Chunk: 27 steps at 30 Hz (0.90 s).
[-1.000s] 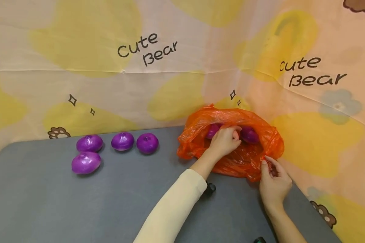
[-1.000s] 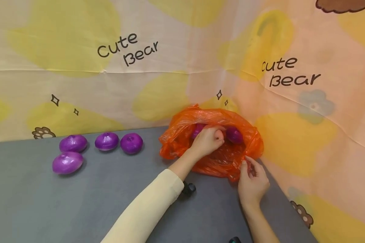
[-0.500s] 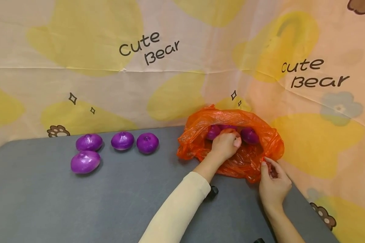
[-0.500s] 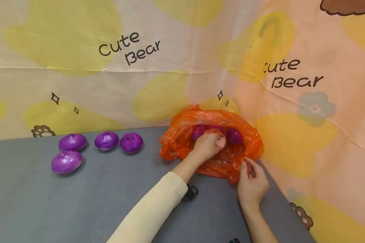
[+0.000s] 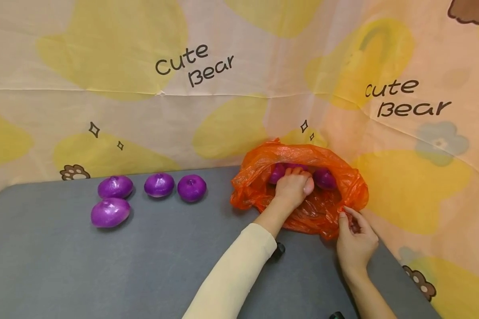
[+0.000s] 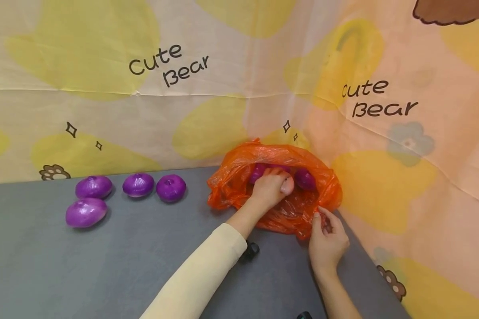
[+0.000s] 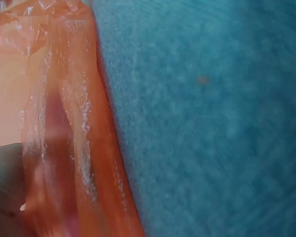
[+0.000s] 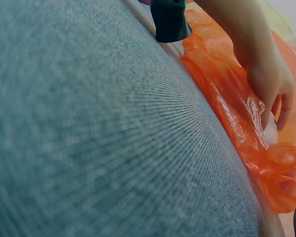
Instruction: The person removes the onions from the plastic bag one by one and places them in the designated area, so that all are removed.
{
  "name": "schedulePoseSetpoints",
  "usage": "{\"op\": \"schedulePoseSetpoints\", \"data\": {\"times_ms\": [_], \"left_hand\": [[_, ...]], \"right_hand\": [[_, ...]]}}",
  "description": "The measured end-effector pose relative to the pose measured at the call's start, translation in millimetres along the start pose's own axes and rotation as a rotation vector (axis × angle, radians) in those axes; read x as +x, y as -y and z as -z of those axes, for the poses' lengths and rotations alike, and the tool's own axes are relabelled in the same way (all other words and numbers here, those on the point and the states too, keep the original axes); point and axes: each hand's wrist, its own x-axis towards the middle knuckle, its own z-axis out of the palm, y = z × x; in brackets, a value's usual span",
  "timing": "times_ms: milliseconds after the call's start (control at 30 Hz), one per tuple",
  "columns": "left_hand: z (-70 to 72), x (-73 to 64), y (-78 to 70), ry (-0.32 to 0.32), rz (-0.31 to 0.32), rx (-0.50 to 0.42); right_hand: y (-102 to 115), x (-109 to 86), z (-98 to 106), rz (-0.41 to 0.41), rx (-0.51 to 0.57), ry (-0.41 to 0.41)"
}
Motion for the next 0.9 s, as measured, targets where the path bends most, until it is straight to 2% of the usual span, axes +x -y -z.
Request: {"op": "schedulePoseSetpoints", "data": {"times_ms": [200,300,467,600,900], "left_hand": [[1.0,0.0,7.9,-0.030,0.037,-0.020],[0.9,-0.7,8.6,-0.022,0.035,-0.008],[-1.0,-2.5,4.6,0.002,0.019,0.057],[-2.0,-3.6,-0.7,-0.012,0.011,0.095],[1.2,-4.4,-8.7,-0.037,0.071,0.112]], "right_hand": [[1,0.4,-3,0.011,0.025,0.004],[1,0.0,-3,0.002,0.043,0.003],[1,-1.7,-2,-0.021,0.039,0.010],[2,-1.6,-1,-0.027,0.029,0.005],[4,-2.5,0,-0.035,0.026,0.001]]}}
